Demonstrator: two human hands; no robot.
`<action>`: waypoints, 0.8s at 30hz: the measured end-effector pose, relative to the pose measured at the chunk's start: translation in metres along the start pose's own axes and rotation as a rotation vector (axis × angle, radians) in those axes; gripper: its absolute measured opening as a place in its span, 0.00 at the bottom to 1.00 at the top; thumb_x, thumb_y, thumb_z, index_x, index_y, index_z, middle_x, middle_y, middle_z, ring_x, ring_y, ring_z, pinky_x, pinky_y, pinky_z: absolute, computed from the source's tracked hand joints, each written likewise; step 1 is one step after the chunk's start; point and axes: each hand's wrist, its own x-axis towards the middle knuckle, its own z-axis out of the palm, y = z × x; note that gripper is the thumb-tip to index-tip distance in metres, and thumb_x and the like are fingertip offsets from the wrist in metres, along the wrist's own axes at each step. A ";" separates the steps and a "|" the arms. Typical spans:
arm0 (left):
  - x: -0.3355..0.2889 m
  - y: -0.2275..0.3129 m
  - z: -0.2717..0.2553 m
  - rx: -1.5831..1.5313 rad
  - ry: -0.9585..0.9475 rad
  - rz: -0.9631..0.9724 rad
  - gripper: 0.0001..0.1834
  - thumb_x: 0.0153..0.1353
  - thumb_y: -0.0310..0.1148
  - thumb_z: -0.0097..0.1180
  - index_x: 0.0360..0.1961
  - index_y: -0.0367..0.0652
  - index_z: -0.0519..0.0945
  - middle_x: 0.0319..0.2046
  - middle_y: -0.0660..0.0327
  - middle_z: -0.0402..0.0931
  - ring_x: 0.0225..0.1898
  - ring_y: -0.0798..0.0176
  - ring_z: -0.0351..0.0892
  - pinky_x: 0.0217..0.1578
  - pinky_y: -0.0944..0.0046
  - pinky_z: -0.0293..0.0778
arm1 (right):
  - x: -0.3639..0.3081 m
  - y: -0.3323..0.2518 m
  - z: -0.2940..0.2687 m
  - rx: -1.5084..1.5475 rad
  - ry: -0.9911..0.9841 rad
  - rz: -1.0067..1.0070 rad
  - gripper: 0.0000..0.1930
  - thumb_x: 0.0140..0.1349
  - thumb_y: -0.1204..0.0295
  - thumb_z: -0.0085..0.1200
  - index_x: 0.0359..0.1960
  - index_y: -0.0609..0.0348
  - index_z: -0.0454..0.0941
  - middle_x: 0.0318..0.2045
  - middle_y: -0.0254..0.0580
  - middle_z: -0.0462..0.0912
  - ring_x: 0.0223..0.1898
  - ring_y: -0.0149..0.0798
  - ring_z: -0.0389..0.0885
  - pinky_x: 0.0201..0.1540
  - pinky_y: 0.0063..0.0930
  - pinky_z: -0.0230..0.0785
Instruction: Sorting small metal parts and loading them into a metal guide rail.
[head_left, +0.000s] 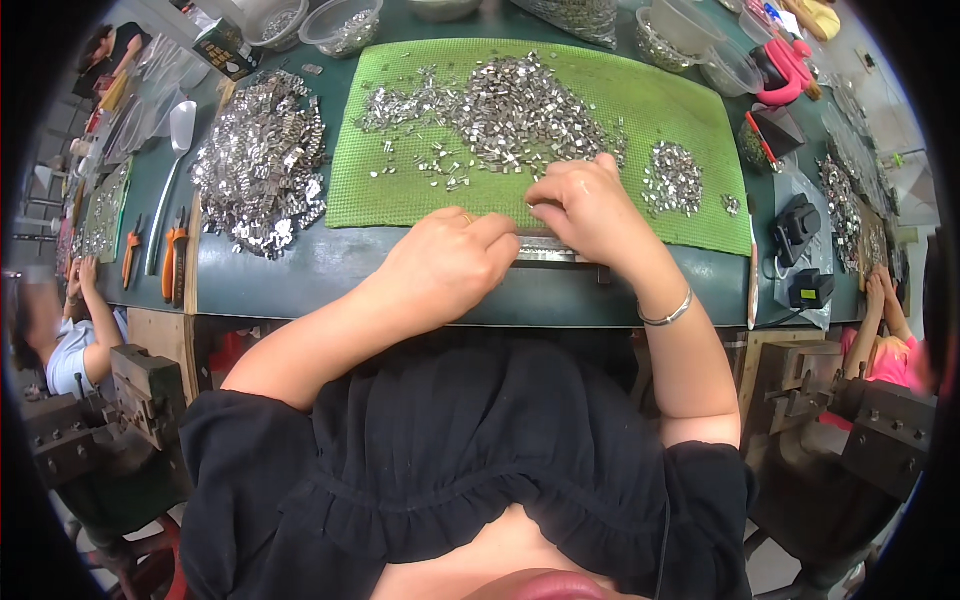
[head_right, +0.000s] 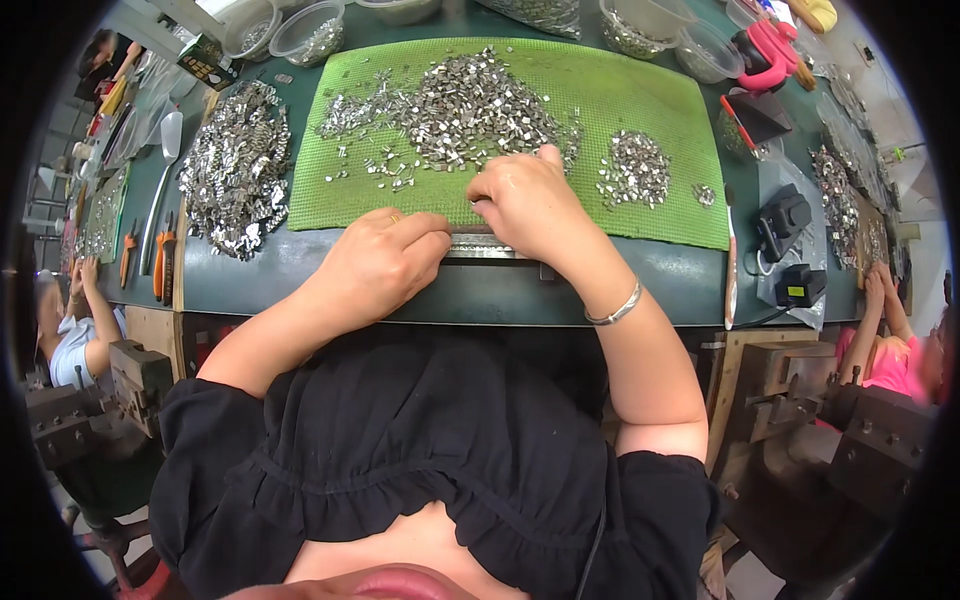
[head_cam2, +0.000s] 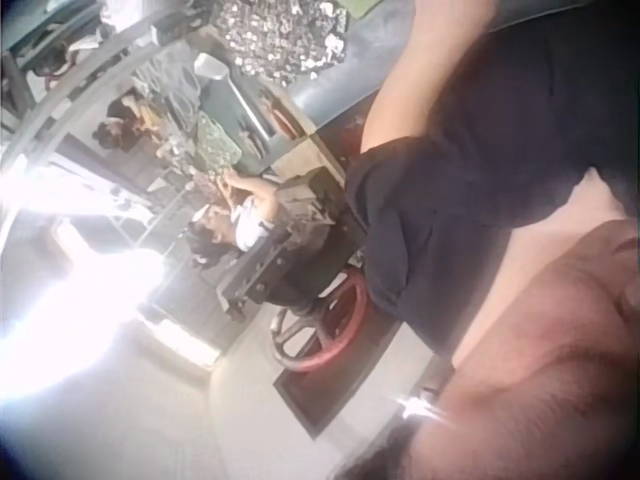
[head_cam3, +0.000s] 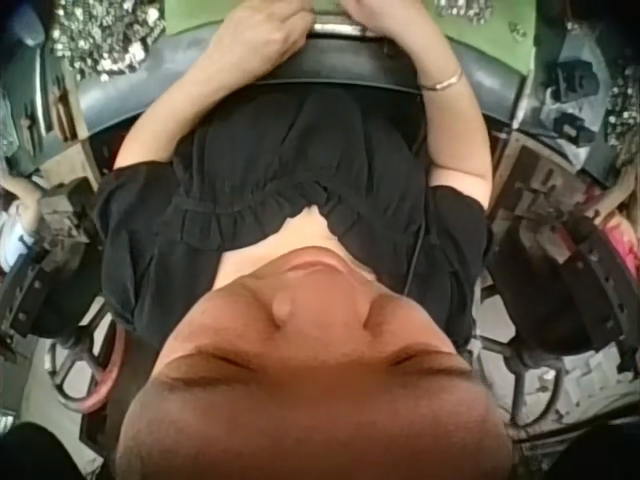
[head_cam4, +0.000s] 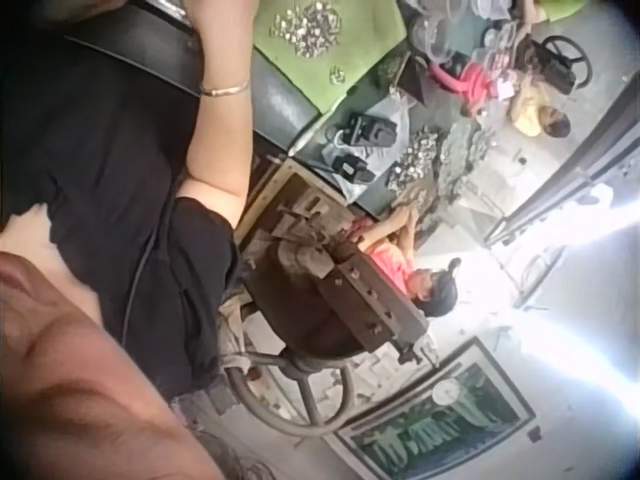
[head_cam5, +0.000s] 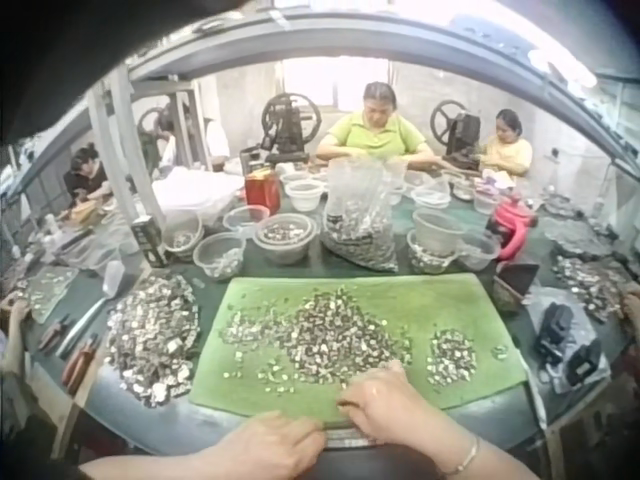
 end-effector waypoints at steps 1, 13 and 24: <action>-0.001 0.000 0.002 0.006 0.001 -0.002 0.09 0.51 0.25 0.62 0.34 0.39 0.77 0.39 0.59 0.79 0.33 0.54 0.80 0.35 0.57 0.76 | 0.001 0.001 -0.001 0.001 -0.014 0.003 0.02 0.54 0.73 0.61 0.28 0.55 0.84 0.25 0.38 0.79 0.35 0.43 0.79 0.42 0.37 0.56; -0.007 -0.040 0.007 0.049 0.363 -0.294 0.09 0.54 0.36 0.66 0.37 0.47 0.84 0.38 0.62 0.78 0.46 0.56 0.76 0.50 0.53 0.63 | -0.036 -0.013 -0.006 0.430 0.365 0.010 0.01 0.57 0.84 0.53 0.30 0.68 0.75 0.31 0.47 0.77 0.29 0.43 0.77 0.31 0.30 0.68; 0.015 -0.053 0.009 0.141 0.220 -0.154 0.03 0.56 0.29 0.63 0.29 0.46 0.80 0.34 0.64 0.78 0.41 0.58 0.76 0.48 0.56 0.62 | -0.053 -0.020 -0.002 0.557 0.215 0.070 0.01 0.59 0.83 0.53 0.30 0.68 0.75 0.33 0.43 0.79 0.27 0.35 0.74 0.30 0.26 0.65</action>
